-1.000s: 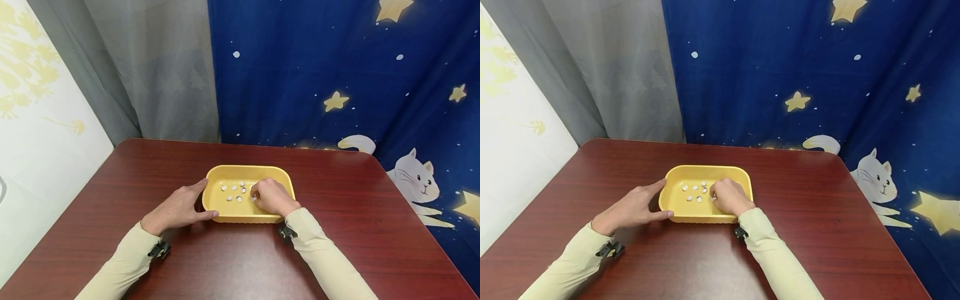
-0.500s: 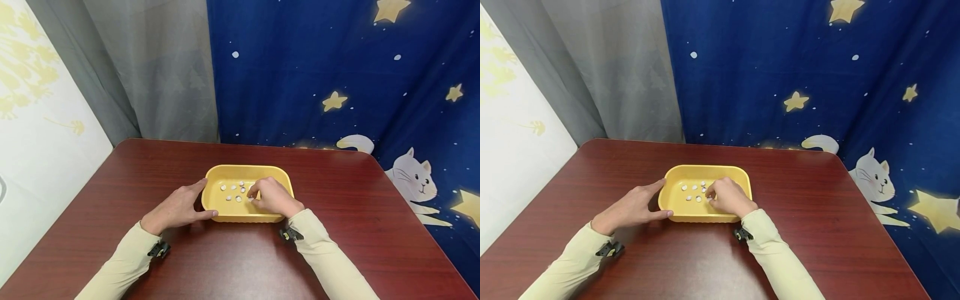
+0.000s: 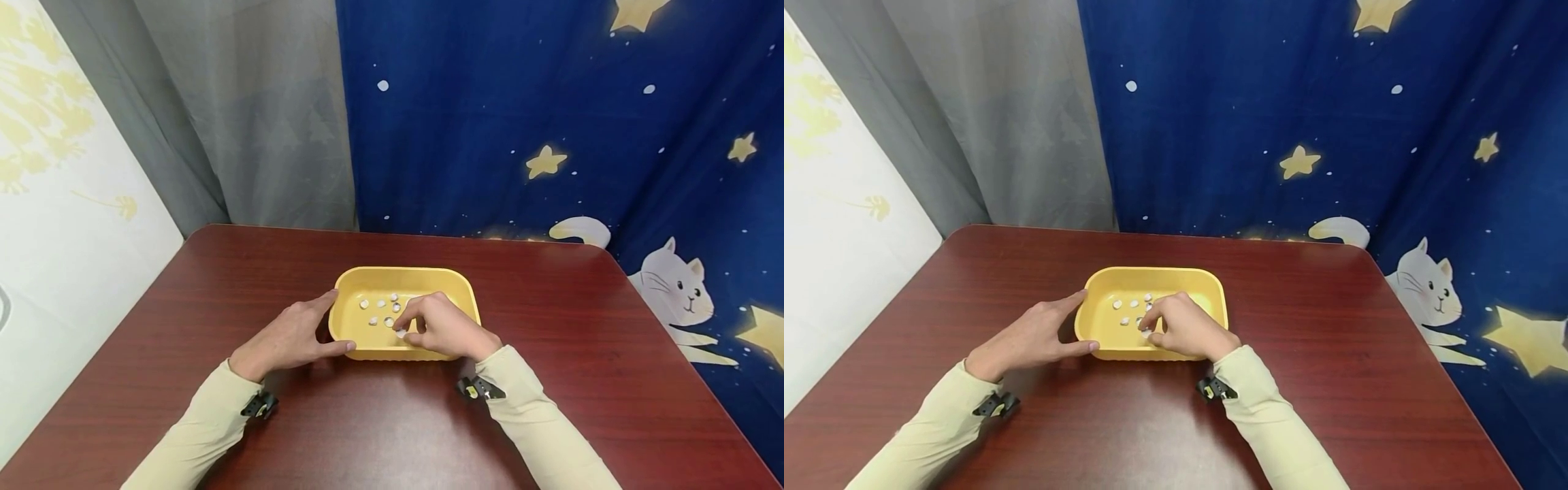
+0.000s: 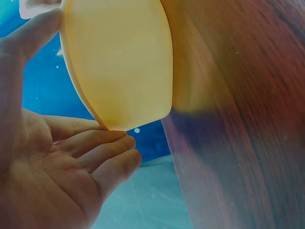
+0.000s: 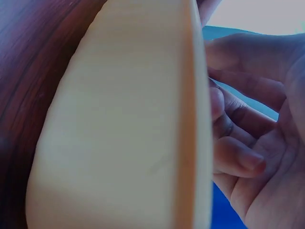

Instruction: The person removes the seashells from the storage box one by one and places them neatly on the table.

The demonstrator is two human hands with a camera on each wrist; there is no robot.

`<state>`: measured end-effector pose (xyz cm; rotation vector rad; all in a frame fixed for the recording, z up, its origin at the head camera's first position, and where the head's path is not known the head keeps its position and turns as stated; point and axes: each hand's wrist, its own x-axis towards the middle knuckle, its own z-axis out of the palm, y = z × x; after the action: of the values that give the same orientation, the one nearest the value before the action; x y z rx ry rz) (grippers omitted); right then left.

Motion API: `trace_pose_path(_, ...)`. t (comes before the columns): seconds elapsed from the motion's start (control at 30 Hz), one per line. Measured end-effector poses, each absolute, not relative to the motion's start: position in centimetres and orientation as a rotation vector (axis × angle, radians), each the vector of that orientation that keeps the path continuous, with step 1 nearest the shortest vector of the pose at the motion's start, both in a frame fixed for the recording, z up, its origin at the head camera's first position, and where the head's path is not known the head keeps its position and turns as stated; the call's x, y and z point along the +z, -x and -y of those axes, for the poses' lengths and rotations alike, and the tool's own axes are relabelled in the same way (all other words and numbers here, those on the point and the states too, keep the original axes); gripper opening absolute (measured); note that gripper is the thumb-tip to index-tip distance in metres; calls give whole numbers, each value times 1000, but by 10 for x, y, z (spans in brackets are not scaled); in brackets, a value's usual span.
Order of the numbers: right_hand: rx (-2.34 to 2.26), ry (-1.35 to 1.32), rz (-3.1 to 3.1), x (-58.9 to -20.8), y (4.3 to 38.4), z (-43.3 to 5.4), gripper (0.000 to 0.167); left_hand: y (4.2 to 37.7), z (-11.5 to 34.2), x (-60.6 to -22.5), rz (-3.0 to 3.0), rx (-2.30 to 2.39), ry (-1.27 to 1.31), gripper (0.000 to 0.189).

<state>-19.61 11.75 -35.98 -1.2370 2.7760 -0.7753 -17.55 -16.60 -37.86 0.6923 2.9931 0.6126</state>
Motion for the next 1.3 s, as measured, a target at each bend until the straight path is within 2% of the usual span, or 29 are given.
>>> trace_pose_path(0.67, -756, 1513, -2691, -352, 171, -94, 9, 178, 167, -377, -2993, 622, -724, 105)
trace_pose_path(1.3, -291, 1467, -2809, -377, 140, -61, 2, 178, 168, -378, -3000, 650, -812, 98)
